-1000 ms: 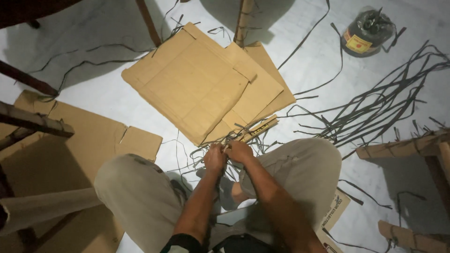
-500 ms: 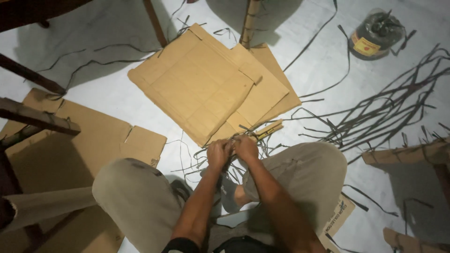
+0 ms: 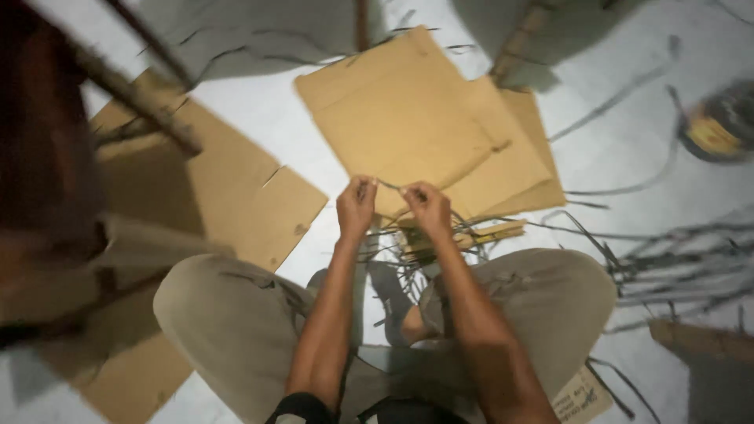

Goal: Wrapping the legs of a wooden table with cardboard pieces and securing them with plastic ties.

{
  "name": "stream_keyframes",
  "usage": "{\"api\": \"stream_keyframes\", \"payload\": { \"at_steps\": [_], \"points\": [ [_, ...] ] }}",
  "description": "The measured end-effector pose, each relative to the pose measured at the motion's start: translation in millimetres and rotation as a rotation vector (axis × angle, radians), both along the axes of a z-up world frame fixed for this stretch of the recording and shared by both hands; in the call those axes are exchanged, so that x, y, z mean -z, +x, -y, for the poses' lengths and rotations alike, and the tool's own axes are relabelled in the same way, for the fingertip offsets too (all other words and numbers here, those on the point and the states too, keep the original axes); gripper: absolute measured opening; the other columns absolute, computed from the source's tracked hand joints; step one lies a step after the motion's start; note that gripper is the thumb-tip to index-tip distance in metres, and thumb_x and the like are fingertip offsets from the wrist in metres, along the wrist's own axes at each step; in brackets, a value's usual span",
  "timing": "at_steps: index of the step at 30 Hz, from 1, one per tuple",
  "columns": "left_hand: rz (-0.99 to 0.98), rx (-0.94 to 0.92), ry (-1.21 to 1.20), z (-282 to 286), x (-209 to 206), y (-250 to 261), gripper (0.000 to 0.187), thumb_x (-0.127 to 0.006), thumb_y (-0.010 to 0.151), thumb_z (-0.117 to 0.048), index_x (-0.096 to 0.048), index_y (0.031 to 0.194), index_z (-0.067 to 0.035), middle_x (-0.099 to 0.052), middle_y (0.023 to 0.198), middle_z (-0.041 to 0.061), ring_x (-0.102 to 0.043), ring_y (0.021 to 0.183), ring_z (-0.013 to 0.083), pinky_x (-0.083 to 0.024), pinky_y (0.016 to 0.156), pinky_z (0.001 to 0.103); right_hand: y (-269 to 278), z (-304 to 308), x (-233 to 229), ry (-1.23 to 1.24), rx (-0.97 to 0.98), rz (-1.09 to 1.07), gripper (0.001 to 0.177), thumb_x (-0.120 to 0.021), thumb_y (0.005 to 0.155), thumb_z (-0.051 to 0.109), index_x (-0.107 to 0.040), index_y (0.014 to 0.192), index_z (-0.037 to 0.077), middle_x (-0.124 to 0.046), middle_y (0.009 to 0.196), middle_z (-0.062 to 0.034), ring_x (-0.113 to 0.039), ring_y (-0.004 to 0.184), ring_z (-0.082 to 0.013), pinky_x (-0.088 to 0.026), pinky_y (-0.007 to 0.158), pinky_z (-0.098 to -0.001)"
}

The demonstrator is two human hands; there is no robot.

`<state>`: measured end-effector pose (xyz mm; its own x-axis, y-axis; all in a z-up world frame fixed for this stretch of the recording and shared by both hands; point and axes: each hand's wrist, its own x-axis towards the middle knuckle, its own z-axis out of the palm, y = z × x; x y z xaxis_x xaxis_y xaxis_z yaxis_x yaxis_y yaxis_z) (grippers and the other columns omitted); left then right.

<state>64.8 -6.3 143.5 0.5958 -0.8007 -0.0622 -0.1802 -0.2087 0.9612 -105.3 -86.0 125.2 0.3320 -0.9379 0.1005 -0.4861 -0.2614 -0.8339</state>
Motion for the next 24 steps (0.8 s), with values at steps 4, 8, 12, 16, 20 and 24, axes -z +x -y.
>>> {"api": "stream_keyframes", "payload": {
  "at_steps": [4, 8, 12, 16, 20, 24],
  "points": [
    [0.041, -0.29, -0.021, -9.6, 10.7, 52.8, 0.015, -0.072, 0.093, -0.035, -0.076, 0.098, -0.021, -0.073, 0.081, 0.008, -0.069, 0.076, 0.0258, -0.055, 0.072, 0.041, 37.9, 28.8, -10.9, -0.05, -0.071, 0.052, 0.01, -0.083, 0.088, 0.024, -0.076, 0.09, 0.018, -0.073, 0.079, -0.0078, -0.074, 0.081, -0.028, -0.057, 0.075, -0.0402],
    [-0.277, -0.444, -0.149, -42.3, -13.5, 79.9, 0.022, -0.084, 0.087, -0.029, -0.077, 0.095, -0.01, -0.063, 0.073, 0.003, -0.062, 0.067, 0.0132, -0.06, 0.064, 0.032, 83.1, 38.5, -55.3, 0.051, -0.032, 0.159, 0.009, -0.079, 0.091, 0.023, -0.073, 0.089, 0.018, -0.062, 0.072, -0.0016, -0.059, 0.07, -0.0162, -0.05, 0.068, -0.0359],
    [-0.166, -0.448, -0.103, -77.1, -10.8, 103.8, 0.019, -0.085, 0.086, -0.033, -0.081, 0.093, -0.016, -0.061, 0.068, -0.001, -0.058, 0.063, 0.0095, -0.055, 0.056, 0.029, 132.7, 35.3, -92.1, 0.283, 0.014, 0.401, 0.011, -0.07, 0.098, 0.019, -0.068, 0.088, 0.016, -0.048, 0.06, 0.0077, -0.046, 0.05, -0.0059, -0.038, 0.05, -0.0222],
    [-0.11, -0.507, -0.06, -108.5, 6.1, 113.1, 0.019, -0.083, 0.086, -0.039, -0.081, 0.093, -0.021, -0.067, 0.069, 0.004, -0.061, 0.063, 0.0143, -0.053, 0.063, 0.032, 177.3, 26.5, -106.8, 0.481, 0.087, 0.535, 0.013, -0.07, 0.097, 0.02, -0.062, 0.09, 0.014, -0.049, 0.066, 0.0051, -0.051, 0.055, -0.0074, -0.043, 0.048, -0.021],
    [-0.239, -0.63, -0.085, -129.6, -4.5, 113.3, 0.02, -0.081, 0.087, -0.035, -0.08, 0.093, -0.016, -0.065, 0.068, 0.002, -0.057, 0.066, 0.0124, -0.05, 0.063, 0.03, 215.5, -0.5, -100.0, 0.678, 0.094, 0.665, 0.013, -0.065, 0.097, 0.029, -0.058, 0.091, 0.02, -0.056, 0.076, 0.005, -0.059, 0.066, -0.0083, -0.048, 0.055, -0.0199],
    [-0.323, -0.817, -0.155, -145.3, -8.2, 112.9, 0.014, -0.077, 0.091, -0.028, -0.078, 0.091, -0.015, -0.058, 0.064, -0.004, -0.051, 0.062, 0.0076, -0.043, 0.059, 0.023, 247.8, -32.0, 2.1, 0.666, -0.048, 0.259, 0.024, -0.065, 0.094, 0.03, -0.073, 0.105, 0.01, -0.065, 0.092, -0.0087, -0.068, 0.085, -0.0202, -0.06, 0.065, -0.0345]
  ]
}}
